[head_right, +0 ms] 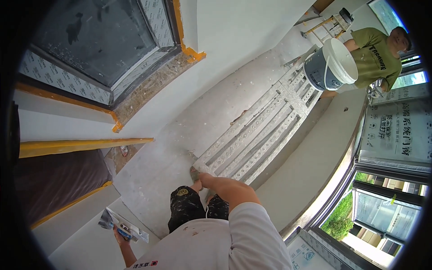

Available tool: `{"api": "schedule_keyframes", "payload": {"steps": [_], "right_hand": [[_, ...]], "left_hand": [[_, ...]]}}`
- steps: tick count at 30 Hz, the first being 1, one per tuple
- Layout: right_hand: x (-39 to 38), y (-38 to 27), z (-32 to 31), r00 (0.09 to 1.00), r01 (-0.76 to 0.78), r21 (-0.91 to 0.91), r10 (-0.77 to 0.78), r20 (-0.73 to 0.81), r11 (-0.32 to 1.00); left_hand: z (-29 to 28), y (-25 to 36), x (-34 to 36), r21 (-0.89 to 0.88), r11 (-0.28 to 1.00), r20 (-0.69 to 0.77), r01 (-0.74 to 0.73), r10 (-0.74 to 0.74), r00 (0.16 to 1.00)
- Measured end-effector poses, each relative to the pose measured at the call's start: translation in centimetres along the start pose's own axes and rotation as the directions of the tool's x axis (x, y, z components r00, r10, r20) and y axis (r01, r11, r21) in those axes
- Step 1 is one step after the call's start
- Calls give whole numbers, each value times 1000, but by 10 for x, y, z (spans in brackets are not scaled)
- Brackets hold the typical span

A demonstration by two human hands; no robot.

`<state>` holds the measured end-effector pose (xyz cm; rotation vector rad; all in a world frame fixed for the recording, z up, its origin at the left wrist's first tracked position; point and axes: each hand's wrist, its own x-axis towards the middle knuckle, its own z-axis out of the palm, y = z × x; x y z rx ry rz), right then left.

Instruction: Applying plaster or putty to the interior walls and window sills using a trowel and spatula.

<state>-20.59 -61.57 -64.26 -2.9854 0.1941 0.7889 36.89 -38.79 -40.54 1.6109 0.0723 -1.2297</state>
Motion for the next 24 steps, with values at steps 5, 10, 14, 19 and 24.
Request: {"api": "schedule_keyframes", "payload": {"steps": [5, 10, 14, 19, 24], "right_hand": [[-15, 42, -33, 963, -132, 108, 153, -220, 985], [-43, 79, -29, 980, -115, 147, 137, -145, 982], [-94, 108, 27, 816, -415, 668, 577, -26, 618], [-118, 165, -48, 772, -538, 832, 477, 420, 137], [-140, 202, -102, 396, -408, 867, 911, -113, 285]], "left_hand": [[-11, 17, -13, -92, 995, -35, -29, 26, 999], [19, 38, -2, -46, 998, -38, 35, -36, 999], [90, 39, 5, -50, 998, 79, 49, -45, 996], [103, 51, -42, -90, 989, -69, -115, 109, 992], [313, 138, 84, -277, 913, 171, -301, 355, 919]]}}
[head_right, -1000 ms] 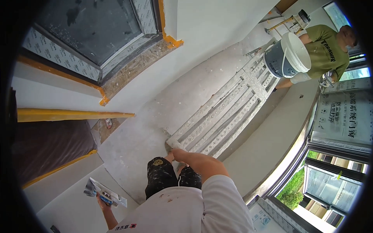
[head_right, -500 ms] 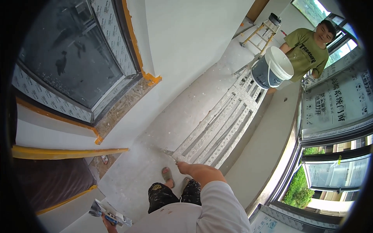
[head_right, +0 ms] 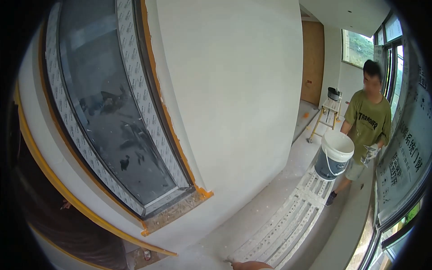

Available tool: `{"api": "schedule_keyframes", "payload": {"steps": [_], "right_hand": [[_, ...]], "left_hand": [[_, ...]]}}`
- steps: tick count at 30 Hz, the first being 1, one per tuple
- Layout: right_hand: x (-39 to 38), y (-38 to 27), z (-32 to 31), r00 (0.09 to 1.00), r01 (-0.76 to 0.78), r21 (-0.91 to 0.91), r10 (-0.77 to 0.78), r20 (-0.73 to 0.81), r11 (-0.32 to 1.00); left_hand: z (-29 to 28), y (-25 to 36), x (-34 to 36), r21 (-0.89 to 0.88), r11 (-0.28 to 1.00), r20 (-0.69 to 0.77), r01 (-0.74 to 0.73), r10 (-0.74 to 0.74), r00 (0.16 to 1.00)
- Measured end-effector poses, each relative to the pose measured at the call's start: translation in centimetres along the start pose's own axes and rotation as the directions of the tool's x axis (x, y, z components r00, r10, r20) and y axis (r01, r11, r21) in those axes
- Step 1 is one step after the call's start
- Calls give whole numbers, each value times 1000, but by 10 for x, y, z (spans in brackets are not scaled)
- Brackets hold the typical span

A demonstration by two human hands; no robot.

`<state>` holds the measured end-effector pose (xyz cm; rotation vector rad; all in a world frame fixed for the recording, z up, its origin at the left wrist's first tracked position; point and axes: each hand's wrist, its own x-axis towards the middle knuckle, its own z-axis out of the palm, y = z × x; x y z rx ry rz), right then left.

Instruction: Applying plaster or putty to the interior walls and window sills using a trowel and spatula.

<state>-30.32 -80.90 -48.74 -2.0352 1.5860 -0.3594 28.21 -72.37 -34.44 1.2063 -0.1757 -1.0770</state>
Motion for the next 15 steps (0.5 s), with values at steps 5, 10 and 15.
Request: {"api": "schedule_keyframes", "payload": {"steps": [5, 10, 15], "right_hand": [[100, 2, -58, 972, 219, -164, -201, 118, 962], [59, -9, -15, 781, 436, -144, -293, 552, 888], [-51, -19, -8, 574, 33, -107, 69, 816, 994]], "left_hand": [[50, 36, 36, 55, 997, 146, -58, 50, 988], [-34, 34, -60, 221, 971, -35, 90, -84, 996], [-21, -6, -194, 323, 912, -255, 252, -173, 951]]}}
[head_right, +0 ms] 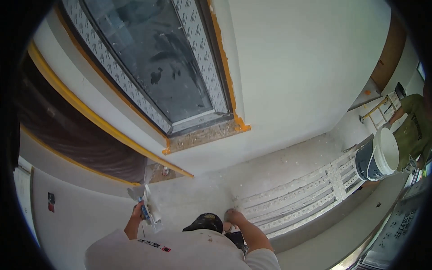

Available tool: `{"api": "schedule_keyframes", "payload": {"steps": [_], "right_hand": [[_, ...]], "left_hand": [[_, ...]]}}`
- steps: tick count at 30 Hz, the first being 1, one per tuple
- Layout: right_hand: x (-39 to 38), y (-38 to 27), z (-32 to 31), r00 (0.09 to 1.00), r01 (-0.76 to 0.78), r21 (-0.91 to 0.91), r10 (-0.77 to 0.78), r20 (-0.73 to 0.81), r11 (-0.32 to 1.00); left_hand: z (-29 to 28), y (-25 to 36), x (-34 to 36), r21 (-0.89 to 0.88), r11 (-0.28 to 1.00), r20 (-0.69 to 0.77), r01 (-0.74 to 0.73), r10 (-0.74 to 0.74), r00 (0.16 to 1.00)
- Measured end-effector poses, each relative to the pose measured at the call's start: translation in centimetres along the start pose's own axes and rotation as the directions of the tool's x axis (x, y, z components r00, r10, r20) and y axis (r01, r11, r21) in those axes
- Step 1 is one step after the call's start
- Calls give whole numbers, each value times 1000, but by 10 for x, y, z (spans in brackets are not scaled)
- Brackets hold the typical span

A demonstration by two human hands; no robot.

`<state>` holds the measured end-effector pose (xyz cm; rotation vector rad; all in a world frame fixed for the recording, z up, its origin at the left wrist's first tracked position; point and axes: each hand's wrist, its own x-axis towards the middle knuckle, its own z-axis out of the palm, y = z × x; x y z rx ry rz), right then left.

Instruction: Applying plaster or putty to the interior walls and window sills using a trowel and spatula.

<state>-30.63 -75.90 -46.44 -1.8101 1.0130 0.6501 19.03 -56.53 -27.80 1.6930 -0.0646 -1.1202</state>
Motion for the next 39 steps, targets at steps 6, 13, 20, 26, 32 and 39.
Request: {"api": "schedule_keyframes", "payload": {"steps": [6, 13, 20, 26, 32, 39], "right_hand": [[-43, -30, 35, 660, 343, -189, -379, -649, 920], [-203, -109, 10, 673, 592, 376, -181, -717, 713], [-266, -136, 1, 611, 642, 350, -179, -771, 682], [-246, -133, 23, 613, 613, 351, -145, -777, 708], [-217, -145, 40, 714, 520, 540, 9, -700, 662], [-194, -128, 43, 853, 404, 806, 140, -503, 432]], "left_hand": [[55, -2, -20, 109, 994, 67, 14, -22, 998], [158, -46, -107, 255, 962, 226, -97, 38, 973], [263, -60, -189, 254, 941, 385, -222, 112, 916], [281, -95, -199, 225, 877, 545, -425, 248, 801], [259, -98, -178, 432, 823, 529, -367, 98, 843], [179, -88, -119, 348, 895, 449, -280, 103, 888]]}}
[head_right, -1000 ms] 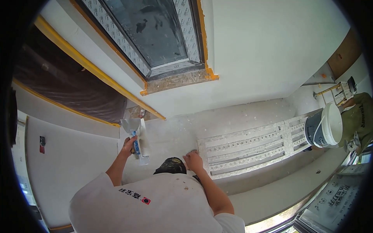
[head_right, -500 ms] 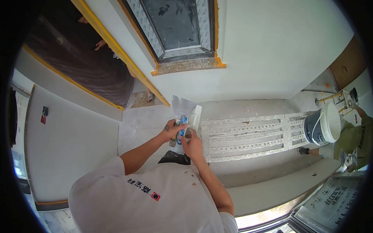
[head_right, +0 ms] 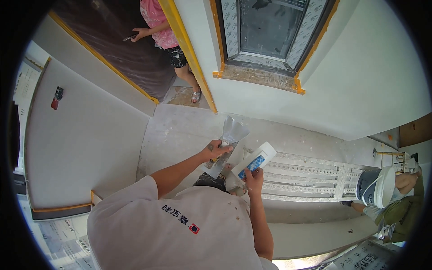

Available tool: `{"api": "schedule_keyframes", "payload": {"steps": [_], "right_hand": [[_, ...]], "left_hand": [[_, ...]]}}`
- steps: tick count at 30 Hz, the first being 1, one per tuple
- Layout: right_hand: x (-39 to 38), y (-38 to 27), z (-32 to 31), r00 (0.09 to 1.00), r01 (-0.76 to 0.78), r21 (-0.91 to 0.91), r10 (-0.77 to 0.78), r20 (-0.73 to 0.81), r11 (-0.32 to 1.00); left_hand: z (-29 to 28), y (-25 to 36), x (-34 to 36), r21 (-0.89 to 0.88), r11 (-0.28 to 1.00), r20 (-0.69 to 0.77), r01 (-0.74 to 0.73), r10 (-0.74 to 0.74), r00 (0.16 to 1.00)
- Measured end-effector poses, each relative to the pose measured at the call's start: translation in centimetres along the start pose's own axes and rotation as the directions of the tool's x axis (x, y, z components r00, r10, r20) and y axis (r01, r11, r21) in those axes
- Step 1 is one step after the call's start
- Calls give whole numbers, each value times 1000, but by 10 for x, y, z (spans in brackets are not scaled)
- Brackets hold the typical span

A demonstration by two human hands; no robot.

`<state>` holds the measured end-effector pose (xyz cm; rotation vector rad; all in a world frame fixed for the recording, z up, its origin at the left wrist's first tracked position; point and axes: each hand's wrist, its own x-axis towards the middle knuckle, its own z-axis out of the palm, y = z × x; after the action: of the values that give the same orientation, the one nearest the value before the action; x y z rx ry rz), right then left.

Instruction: Applying plaster or putty to the interior walls and window sills using a trowel and spatula.

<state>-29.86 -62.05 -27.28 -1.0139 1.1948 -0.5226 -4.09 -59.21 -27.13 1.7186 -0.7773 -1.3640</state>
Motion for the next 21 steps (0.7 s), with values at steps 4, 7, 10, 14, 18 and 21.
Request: {"api": "schedule_keyframes", "payload": {"steps": [4, 7, 10, 14, 18, 21], "right_hand": [[2, 15, -14, 990, 76, 43, -70, -119, 996], [-13, 2, -13, 990, 35, 96, -21, -142, 995], [-25, -15, -8, 993, -2, 328, 41, -109, 945], [-25, -25, 1, 999, -30, 502, 43, -15, 864], [-19, -37, 7, 997, 75, 541, -57, -49, 837], [-16, -32, -12, 977, 175, 504, -86, -195, 846]], "left_hand": [[-65, -25, 5, 10, 988, -56, 155, -154, 986], [-103, -70, 17, -17, 977, -87, 213, -213, 973], [-116, -79, 15, -85, 966, -82, 245, -252, 964], [-119, -91, 11, -221, 967, -69, 127, -145, 987], [-116, -80, 24, -218, 965, -28, 144, -154, 988], [-101, -70, 52, -155, 977, 24, 150, -148, 989]]}}
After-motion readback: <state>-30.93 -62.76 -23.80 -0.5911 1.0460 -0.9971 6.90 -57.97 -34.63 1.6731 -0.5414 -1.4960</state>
